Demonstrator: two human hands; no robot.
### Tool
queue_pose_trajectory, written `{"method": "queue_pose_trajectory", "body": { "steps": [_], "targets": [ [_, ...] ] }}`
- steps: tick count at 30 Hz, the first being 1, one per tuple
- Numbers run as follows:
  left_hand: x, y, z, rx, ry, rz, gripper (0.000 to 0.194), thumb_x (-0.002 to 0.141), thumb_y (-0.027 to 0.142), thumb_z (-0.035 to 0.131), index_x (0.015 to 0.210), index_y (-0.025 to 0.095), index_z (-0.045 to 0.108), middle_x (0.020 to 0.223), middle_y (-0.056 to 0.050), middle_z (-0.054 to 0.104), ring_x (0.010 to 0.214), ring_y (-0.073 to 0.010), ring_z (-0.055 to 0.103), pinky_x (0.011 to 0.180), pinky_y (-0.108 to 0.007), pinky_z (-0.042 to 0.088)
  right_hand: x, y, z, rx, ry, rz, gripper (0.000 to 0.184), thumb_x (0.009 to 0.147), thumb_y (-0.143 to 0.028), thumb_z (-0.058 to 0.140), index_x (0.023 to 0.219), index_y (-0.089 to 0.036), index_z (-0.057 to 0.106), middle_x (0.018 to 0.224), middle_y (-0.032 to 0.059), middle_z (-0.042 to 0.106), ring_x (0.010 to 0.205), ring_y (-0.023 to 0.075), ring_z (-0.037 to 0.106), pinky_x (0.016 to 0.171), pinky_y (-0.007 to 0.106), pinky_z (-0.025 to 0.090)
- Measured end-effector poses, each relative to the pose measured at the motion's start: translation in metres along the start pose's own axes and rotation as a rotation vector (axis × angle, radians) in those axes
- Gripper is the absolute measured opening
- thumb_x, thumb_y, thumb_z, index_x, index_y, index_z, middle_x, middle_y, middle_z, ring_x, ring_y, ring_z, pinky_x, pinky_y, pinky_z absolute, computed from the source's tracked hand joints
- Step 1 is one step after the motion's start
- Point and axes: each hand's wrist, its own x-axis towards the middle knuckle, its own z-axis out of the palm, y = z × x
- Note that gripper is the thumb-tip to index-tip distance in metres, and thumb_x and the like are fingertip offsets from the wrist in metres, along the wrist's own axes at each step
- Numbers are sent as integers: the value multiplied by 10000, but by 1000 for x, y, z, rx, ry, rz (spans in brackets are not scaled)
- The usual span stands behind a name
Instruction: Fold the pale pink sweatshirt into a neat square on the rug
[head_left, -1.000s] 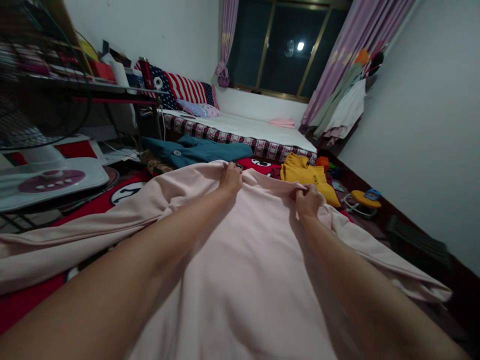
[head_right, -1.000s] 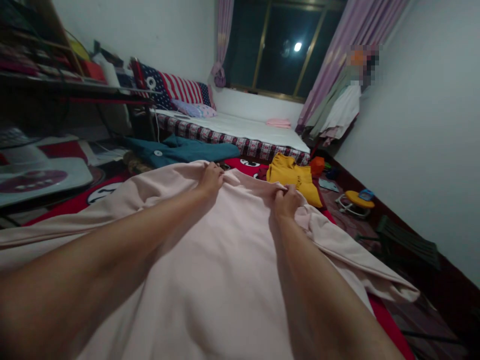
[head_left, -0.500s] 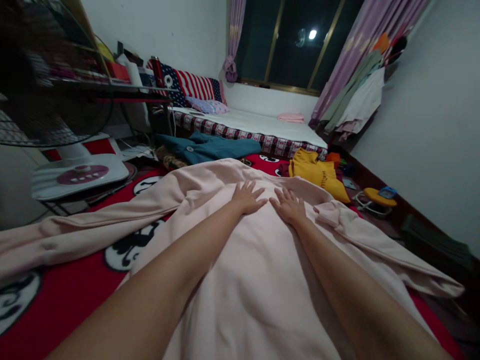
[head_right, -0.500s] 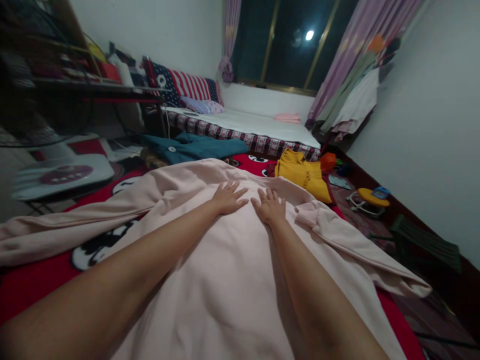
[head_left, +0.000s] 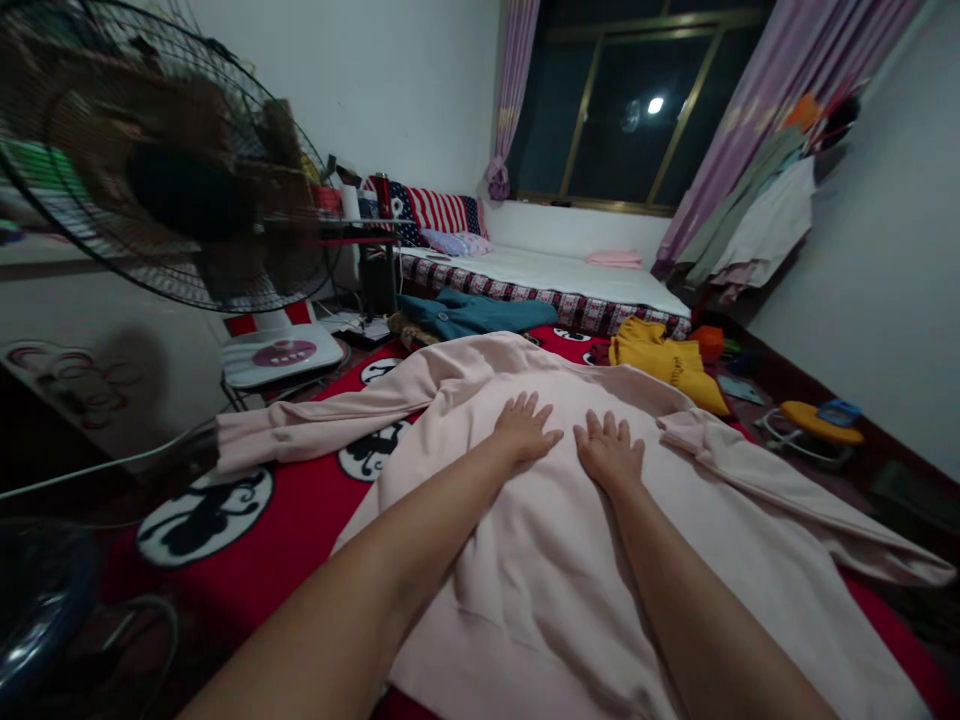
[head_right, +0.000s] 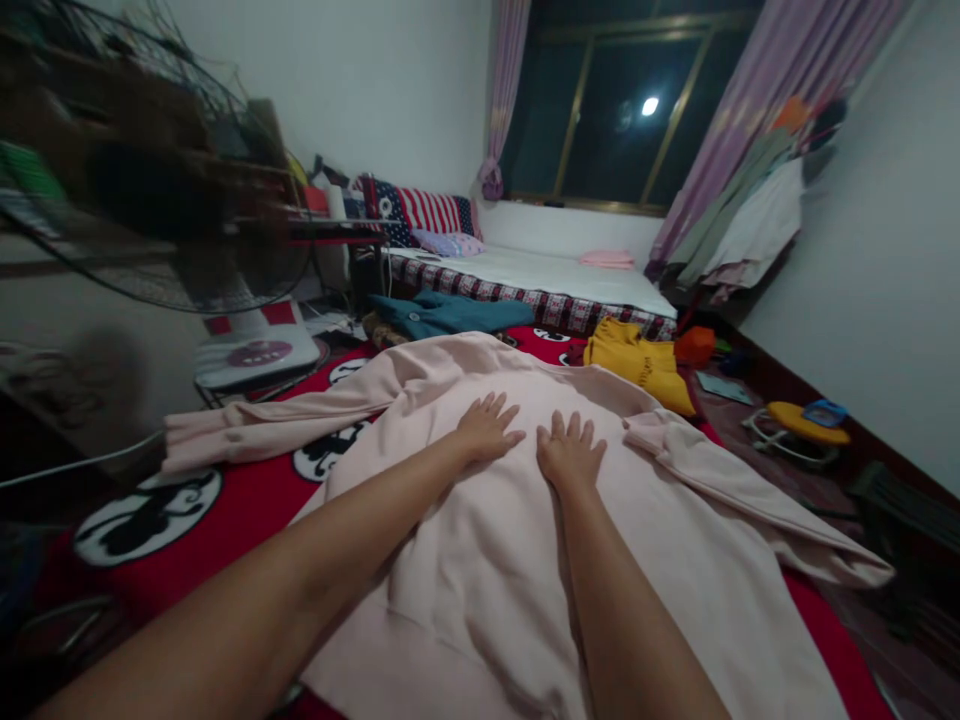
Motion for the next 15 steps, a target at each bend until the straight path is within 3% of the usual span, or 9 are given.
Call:
{"method": "queue_pose_trajectory", "body": {
  "steps": [4,7,9,10,12,14,15],
  "targets": [
    [-34,-5,-18,-59,-105,138,710,898,534,422,1461,112,331,1566,-181,162,1450,-313,138,1163,-442,161,-15,0,-1,-15,32,-36,587,968,-478,197,1493,-234,288,1568,94,230,1426,343,194,1091,577,209],
    [-62,-26,-39,-176,-202,303,535,839,401,579,1314,159,546,1437,-119,470,1312,-263,444,1060,-308,358,-19,0,-3,-25,51,-46,574,969,-466,214,1480,-227,320,1554,98,268,1419,334,219,1084,564,232],
    [-80,-50,-57,-317,-242,321,391,839,359,574,1179,182,654,1183,-47,679,1069,-212,626,908,-247,461,-18,0,-3,-19,58,-45,569,967,-467,227,1472,-227,334,1550,97,279,1418,328,226,1084,562,233],
    [-89,-66,-67,-363,-222,277,341,848,339,553,1114,173,688,1052,-34,724,959,-195,661,844,-236,482,-18,0,-3,-14,59,-43,568,965,-467,233,1469,-227,338,1550,97,279,1418,327,226,1085,563,232],
    [-107,-102,-88,-300,-15,88,276,833,296,544,996,162,722,930,-37,737,863,-183,668,780,-228,485,-17,1,-2,-6,59,-41,567,963,-465,242,1467,-226,342,1553,96,272,1419,327,222,1086,565,228],
    [-125,-142,-109,-92,201,-113,285,789,314,595,1022,194,707,1031,-43,716,933,-201,650,796,-237,474,-16,1,-2,-2,59,-40,565,963,-462,242,1465,-224,344,1555,95,268,1420,330,218,1086,567,227],
    [-134,-161,-118,39,219,-209,392,717,356,675,1076,199,684,1094,-59,697,985,-231,634,810,-253,472,-15,1,-1,-1,56,-39,565,963,-461,240,1464,-224,344,1555,95,269,1420,332,217,1085,567,227]
  ]
}}
